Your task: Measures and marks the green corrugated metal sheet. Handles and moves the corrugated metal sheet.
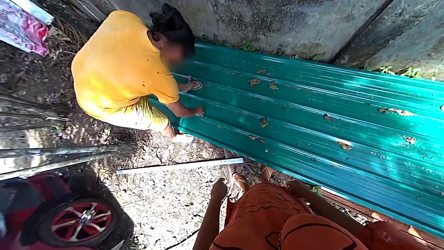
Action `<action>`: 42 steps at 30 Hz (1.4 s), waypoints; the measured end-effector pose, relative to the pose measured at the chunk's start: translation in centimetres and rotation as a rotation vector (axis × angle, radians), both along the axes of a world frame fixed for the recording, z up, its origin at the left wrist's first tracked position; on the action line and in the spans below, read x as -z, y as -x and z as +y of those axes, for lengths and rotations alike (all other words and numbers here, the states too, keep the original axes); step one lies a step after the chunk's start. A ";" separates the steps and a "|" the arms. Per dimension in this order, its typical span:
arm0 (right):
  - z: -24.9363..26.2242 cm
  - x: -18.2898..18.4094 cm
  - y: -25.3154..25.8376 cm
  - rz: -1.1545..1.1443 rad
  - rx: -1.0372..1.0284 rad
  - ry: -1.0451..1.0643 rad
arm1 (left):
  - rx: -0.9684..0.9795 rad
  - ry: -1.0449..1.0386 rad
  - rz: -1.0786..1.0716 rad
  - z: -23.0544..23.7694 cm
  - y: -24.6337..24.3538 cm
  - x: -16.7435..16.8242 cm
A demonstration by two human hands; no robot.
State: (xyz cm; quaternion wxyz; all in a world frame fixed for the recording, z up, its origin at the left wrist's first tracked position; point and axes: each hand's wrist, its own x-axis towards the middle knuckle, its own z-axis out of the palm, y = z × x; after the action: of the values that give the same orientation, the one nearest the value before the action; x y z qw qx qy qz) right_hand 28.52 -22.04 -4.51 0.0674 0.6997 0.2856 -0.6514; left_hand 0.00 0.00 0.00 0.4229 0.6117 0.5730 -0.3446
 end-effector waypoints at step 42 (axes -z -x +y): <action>-2.8 1.3 -1.3 -0.058 -0.022 0.012 | -0.358 0.049 -0.072 -5.3 9.8 5.0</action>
State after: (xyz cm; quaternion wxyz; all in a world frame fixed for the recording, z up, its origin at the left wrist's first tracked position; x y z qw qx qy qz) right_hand 29.82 -24.87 -5.83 0.0871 0.7147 0.2874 -0.6317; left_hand -9.80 -5.34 -5.00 0.5127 0.5012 0.6486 -0.2555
